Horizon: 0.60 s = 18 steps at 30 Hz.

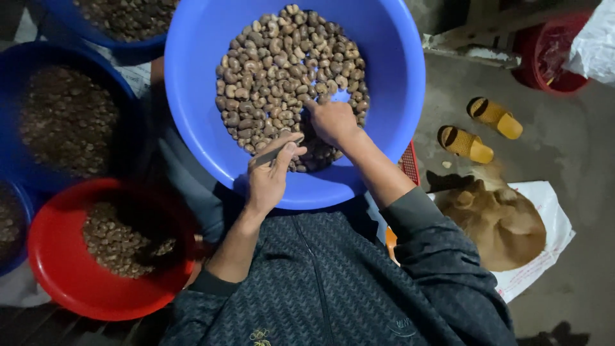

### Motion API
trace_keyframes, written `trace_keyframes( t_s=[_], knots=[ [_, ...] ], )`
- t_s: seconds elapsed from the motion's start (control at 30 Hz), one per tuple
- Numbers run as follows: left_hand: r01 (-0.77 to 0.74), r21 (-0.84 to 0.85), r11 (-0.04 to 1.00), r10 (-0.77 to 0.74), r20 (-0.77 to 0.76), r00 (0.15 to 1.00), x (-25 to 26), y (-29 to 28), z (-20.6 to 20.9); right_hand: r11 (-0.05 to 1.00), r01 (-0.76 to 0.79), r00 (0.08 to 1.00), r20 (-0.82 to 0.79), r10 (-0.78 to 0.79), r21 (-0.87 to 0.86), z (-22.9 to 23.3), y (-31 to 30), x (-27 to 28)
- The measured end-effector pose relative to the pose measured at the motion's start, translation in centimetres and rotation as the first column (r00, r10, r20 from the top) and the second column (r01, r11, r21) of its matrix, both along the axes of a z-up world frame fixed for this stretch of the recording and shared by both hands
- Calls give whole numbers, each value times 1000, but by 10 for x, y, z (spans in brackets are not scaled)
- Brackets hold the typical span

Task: A person sits on the floor and uses a small metal tool to pry open nuts from a large blue bowl, sorting the processed nuts into a red bowl.

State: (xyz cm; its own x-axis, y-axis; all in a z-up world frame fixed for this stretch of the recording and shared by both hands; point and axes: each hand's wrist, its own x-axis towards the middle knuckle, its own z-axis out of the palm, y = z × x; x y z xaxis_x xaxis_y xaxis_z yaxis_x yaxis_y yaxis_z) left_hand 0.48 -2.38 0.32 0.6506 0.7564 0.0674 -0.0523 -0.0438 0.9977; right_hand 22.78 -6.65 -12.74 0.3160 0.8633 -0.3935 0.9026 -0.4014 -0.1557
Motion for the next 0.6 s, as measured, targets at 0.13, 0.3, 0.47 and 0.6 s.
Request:
trace_keyframes(
  t_s=[0.13, 0.3, 0.47, 0.6],
  knots=[
    [-3, 13, 1000, 3, 8, 1000, 1, 1, 0, 975, -148, 954, 284, 97, 165, -27, -7, -12],
    [38, -43, 998, -38, 15, 999, -2, 0, -8, 986, -110, 947, 314, 65, 127, -47, -8, -8],
    [15, -86, 996, -12, 34, 999, -8, 0, -15, 926, 307, 892, -405, -199, 221, 79, -10, -16],
    [15, -105, 994, -14, 10, 1000, -9, 4, -3, 708, 688, 314, -945, -97, 156, 144, -29, -44]
  ],
)
